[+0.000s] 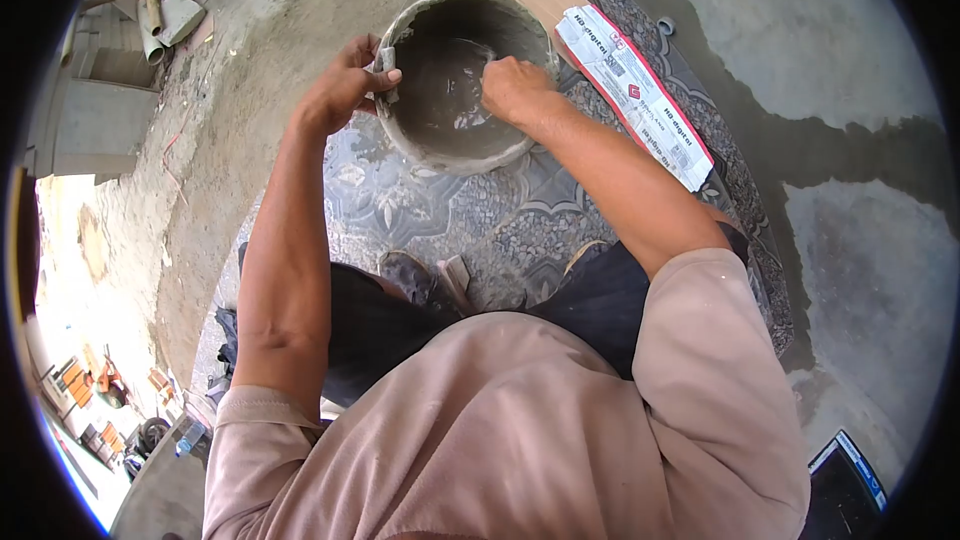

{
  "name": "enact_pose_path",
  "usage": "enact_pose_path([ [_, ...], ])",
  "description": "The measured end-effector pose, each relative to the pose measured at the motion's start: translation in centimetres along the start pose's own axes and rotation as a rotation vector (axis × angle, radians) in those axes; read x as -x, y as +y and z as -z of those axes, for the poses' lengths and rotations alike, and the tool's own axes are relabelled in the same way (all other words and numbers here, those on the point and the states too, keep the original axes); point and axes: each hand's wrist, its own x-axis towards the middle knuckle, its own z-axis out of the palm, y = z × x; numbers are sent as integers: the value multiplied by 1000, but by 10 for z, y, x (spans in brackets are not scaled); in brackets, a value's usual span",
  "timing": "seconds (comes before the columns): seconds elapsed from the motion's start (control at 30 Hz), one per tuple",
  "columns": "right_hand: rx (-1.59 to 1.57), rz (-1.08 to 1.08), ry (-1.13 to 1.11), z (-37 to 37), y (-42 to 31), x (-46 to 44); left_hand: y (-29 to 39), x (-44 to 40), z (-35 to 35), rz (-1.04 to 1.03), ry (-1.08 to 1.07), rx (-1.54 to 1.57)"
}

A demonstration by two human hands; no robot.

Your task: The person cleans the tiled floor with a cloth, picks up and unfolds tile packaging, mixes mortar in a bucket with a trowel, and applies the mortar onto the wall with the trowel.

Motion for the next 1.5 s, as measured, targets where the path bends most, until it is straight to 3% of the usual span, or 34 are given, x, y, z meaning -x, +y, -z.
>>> enact_pose_path([
  [0.23,-301,-104,-8,-12,8,0,13,3,-15,-107,-12,-192],
  [0.3,-314,-126,-283,4,4,4,17,6,-16,-122,2,-208],
  [0.43,-387,-182,-272,-4,1,6,10,7,-13,-71,33,-163],
  [0.5,-287,-148,-410,-8,-2,9,-1,5,-8,-51,43,-143],
  [0.53,-292,-152,-410,-17,0,11,-5,5,-4,-47,66,-118],
  [0.6,-101,159,-131,-42,10,14,-6,7,-7,-49,89,-93],
  [0.67,-122,110,-175,-10,6,25,-2,7,-8,-55,91,-73],
  [0.77,-88,66,-12,10,4,26,1,6,-6,-43,71,-135],
  [1.07,-132,45,-89,-2,-14,23,13,2,-21,-189,28,-255],
  [1.13,-130,120,-65,0,-10,32,13,1,-20,-165,16,-230],
  [1.37,-165,34,-67,-1,-3,51,18,-2,-18,-191,-20,-273],
  [1.5,-141,26,-212,-13,-16,57,12,3,-22,-217,13,-273],
])
